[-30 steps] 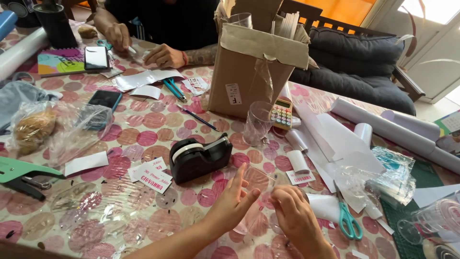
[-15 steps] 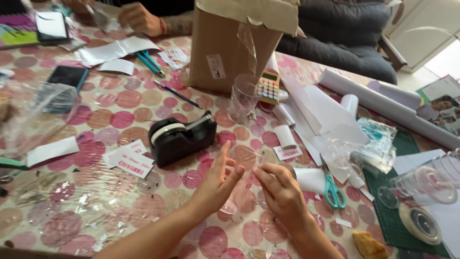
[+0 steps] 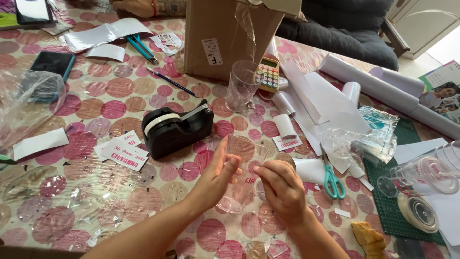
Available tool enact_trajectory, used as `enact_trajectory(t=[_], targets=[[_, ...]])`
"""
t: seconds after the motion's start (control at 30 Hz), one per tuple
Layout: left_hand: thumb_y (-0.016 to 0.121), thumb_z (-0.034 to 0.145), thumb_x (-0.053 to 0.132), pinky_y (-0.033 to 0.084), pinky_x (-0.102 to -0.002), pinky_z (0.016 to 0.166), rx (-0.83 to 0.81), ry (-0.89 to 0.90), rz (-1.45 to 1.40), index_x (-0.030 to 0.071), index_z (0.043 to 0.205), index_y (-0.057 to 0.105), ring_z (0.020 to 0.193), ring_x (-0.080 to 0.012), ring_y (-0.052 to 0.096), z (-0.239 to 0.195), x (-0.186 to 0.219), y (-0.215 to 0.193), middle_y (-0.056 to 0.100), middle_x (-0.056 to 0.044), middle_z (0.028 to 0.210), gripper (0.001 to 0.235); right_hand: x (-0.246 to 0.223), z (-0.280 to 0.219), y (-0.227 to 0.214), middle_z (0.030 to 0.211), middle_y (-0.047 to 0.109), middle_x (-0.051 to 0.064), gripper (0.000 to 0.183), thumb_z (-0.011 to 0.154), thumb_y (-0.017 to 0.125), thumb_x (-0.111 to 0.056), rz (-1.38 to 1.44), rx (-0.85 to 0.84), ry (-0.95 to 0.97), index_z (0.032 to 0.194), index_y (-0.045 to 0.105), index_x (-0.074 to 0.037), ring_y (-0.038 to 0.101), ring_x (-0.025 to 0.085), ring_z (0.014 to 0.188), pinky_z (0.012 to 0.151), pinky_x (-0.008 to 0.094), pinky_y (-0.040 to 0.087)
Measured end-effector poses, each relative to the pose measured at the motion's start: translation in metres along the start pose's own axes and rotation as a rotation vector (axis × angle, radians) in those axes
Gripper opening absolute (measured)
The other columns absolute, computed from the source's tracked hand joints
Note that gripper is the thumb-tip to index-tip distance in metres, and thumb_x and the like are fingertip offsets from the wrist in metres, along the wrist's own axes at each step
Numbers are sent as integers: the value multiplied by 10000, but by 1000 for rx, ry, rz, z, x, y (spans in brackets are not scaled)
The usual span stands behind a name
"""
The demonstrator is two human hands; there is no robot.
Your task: Peeling and applying decorative labels to clear plastic cups and cutting labels with scissors
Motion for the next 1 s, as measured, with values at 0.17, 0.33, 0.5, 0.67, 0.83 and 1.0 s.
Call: enact_trajectory(t=[0.17,0.33,0.5,0.67,0.83,1.0], targets=[[414,794,685,553,-293,807,-7,5,-96,181,1650,8,998,-164,650,7,-11,0,580,-107,1269,1073,1,-2,0,1079,656,121,166,948,677,48,-10,0,-5,1099,720,-5,672,273,905,844,364,590],[424,771,689,560,-298,815,-19,-42,-132,186,1647,-24,995,-171,654,2,-3,1,584,-116,1266,1105,1,-4,0,1081,655,127,173,948,671,58,-12,-8,-8,1102,717,-4,675,281,920,852,373,593],[436,825,642,561,-317,778,-41,-5,-245,187,1649,-1,938,-198,657,6,-11,2,588,-151,1207,1038,3,-8,1,1096,656,126,181,957,656,57,-20,0,-28,1114,717,-8,680,288,959,884,381,612],[451,839,630,559,-321,768,-57,21,-298,190,1650,5,915,-198,640,8,-14,2,595,-146,1173,1025,1,-5,0,1102,664,124,160,956,662,51,-29,14,-43,1093,719,-11,693,286,959,887,382,622],[453,851,615,564,-332,777,-61,16,-316,192,1650,42,939,-215,652,9,-15,2,596,-143,1165,993,0,-5,0,1116,668,128,146,967,647,37,-25,18,-53,1088,718,-5,700,288,972,898,385,626],[444,894,574,549,-330,758,-81,22,-381,231,1657,88,927,-204,634,11,-18,2,594,-136,1127,909,-1,-5,0,1144,678,130,149,963,658,39,-18,21,-65,1093,717,-3,712,293,1004,925,385,633]])
Point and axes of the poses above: each hand's wrist, its own z-axis towards the middle knuckle, its own y-axis out of the palm, x = y × z, the point moved 4 cm from there along z, towards the middle knuckle
